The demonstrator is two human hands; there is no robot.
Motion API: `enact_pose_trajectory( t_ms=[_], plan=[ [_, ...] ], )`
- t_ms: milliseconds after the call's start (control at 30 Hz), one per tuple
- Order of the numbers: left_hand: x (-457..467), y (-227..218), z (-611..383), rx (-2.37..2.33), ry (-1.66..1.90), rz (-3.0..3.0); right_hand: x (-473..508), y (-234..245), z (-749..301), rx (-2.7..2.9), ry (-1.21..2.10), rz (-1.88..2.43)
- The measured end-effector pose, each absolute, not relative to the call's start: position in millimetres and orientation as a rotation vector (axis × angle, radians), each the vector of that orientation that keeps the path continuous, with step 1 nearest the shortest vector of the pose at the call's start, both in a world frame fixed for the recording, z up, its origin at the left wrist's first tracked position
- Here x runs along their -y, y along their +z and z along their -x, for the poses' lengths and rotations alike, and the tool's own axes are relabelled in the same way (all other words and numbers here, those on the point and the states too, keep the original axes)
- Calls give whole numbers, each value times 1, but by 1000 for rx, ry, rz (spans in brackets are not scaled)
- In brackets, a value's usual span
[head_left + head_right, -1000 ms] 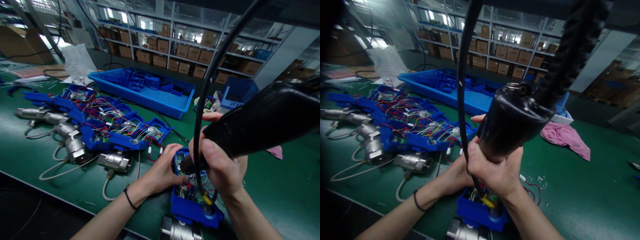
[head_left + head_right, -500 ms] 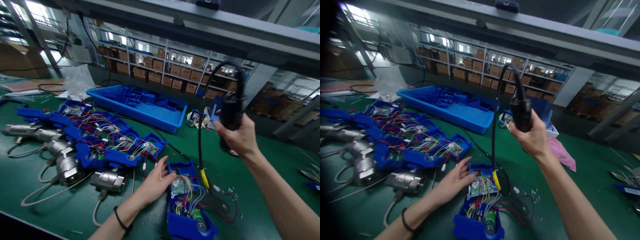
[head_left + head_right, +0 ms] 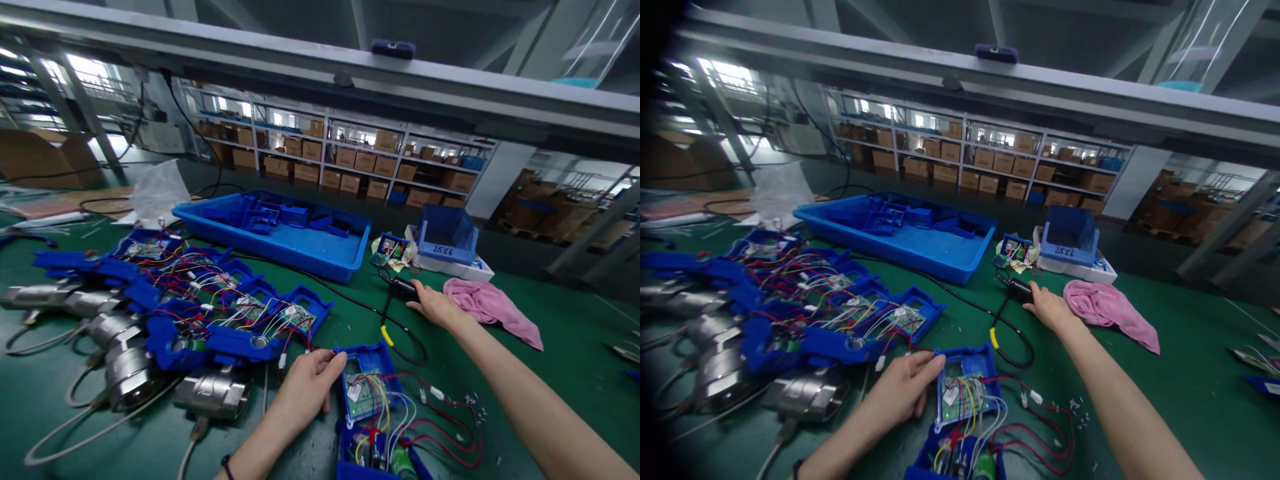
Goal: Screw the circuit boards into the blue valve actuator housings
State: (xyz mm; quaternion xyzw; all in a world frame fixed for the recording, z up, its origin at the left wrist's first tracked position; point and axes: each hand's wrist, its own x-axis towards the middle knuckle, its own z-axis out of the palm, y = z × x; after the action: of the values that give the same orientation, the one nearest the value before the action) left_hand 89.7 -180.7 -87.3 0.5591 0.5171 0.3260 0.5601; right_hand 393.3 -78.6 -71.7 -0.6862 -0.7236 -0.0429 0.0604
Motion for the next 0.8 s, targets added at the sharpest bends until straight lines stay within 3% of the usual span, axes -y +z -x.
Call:
enact_pose_trajectory(
  t_ms=[167,333,433,600,700,800],
  plan=[
    [184,-82,-91,-1157,811,-1191,85,-67,-391,2068,-151,2007],
    [197,-79,-89,-1034,1023,-1557,133,-47,-366,1953,-24,1819],
    [202,-82,-86,-926,1160,-1987,176,-40,-346,1937,281,1685],
    [207,-84,-76,-609,1278,-2686,222,-39,-327,1684,1181,1408],
    [213,-76,-66,-536,1168,-2987,231,-38,-324,1637,1336,1321],
    [219,-64,-58,-448,1126,-3162,239,-39,-323,1668,1200,1280]
  ],
)
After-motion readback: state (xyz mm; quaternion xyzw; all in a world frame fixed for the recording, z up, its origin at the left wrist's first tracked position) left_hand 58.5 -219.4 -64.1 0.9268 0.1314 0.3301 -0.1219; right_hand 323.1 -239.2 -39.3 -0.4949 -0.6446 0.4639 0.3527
